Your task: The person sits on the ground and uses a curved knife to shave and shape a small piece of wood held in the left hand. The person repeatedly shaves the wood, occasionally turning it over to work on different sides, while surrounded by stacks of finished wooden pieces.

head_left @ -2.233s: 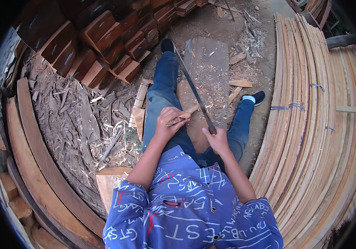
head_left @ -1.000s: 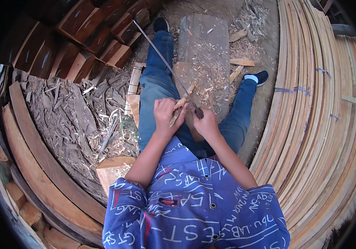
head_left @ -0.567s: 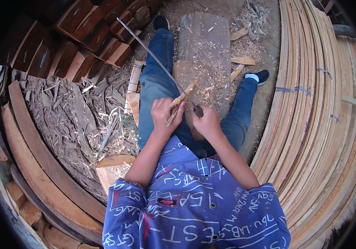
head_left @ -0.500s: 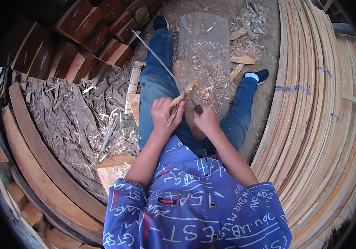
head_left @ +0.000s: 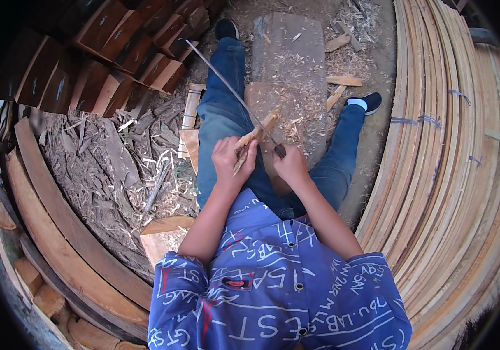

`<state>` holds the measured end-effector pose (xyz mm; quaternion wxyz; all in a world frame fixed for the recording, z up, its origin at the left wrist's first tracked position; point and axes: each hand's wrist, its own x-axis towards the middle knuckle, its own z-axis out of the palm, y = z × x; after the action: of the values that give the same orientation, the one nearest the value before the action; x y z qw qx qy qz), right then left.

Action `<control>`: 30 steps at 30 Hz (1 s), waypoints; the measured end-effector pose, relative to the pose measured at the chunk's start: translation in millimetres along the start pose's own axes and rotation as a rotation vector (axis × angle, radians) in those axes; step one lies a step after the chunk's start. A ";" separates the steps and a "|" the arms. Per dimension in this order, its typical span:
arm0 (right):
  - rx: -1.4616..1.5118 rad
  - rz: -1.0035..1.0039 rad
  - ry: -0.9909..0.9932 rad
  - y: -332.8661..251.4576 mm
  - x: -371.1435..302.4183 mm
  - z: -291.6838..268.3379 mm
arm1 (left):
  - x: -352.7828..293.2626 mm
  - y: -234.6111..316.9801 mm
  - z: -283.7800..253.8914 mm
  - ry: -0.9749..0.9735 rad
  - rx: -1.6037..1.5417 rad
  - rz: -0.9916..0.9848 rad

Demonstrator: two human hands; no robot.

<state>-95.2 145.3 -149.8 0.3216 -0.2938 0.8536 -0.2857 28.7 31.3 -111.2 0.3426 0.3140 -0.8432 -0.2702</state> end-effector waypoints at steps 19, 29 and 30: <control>-0.029 -0.035 -0.034 -21.4 0.9 -2.0 | -1.2 -25.2 7.9 0.172 -0.016 -0.111; -0.139 0.093 -0.035 23.2 17.3 0.9 | 3.8 -8.5 7.3 0.118 0.003 -0.127; -0.155 0.146 -0.052 36.2 20.6 1.6 | 0.5 -17.6 9.3 0.135 -0.001 -0.130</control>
<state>-118.4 154.7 -183.2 0.3398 -0.2620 0.8837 -0.1871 27.5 21.6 -128.6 0.3807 0.3853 -0.7958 -0.2706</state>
